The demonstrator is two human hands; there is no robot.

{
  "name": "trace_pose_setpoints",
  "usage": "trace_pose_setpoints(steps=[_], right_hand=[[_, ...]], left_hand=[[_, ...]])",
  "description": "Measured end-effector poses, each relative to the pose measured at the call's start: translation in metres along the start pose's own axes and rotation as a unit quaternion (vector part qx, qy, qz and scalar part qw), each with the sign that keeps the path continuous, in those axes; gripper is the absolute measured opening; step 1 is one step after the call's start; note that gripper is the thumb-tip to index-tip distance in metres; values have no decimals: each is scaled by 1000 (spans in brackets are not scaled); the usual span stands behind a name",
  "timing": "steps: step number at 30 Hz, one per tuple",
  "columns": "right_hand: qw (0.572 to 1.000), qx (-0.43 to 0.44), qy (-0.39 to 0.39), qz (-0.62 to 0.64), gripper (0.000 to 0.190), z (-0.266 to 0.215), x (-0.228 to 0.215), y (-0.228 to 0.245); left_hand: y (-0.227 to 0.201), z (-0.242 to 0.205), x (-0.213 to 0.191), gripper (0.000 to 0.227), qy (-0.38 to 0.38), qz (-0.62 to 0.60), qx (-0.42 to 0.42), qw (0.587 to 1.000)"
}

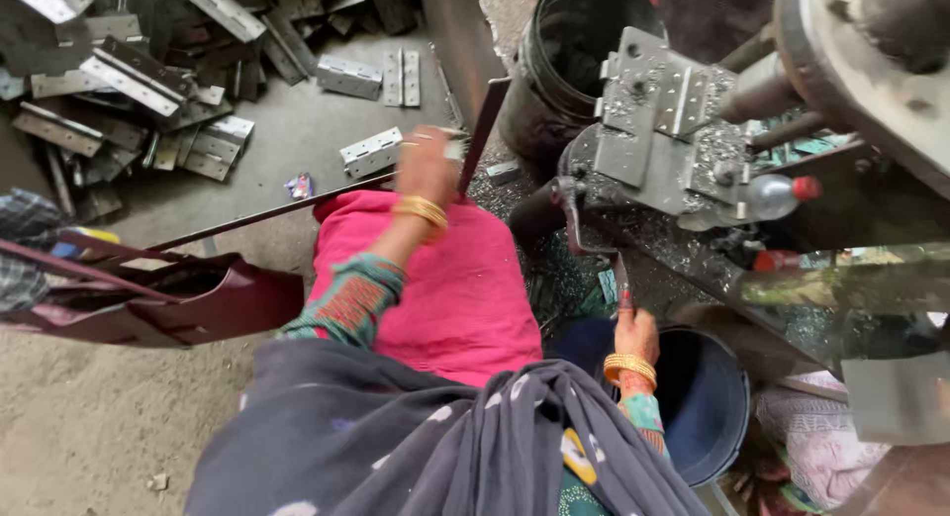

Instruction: The person repeatedly picks small metal plates from a nearby bin, places them into a punch press, and operates the machine to create holes. After each cycle, the person removes the finished plate and returns it to the bin.

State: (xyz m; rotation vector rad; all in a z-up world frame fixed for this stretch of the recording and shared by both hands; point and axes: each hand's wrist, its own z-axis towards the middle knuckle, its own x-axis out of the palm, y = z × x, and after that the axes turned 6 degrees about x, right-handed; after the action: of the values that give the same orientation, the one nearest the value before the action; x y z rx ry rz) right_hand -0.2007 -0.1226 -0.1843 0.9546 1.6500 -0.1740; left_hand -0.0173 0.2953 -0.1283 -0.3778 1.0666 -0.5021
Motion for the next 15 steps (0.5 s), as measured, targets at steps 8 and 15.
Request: trace_pose_setpoints(steps=[8,15], right_hand=[[999,-34,-21,11,83,2,-12,15],[1000,15,1,-19,78,17,13,7]], left_hand=[[163,18,-13,82,255,54,-96,961],[181,17,-2,67,267,41,-288,919]])
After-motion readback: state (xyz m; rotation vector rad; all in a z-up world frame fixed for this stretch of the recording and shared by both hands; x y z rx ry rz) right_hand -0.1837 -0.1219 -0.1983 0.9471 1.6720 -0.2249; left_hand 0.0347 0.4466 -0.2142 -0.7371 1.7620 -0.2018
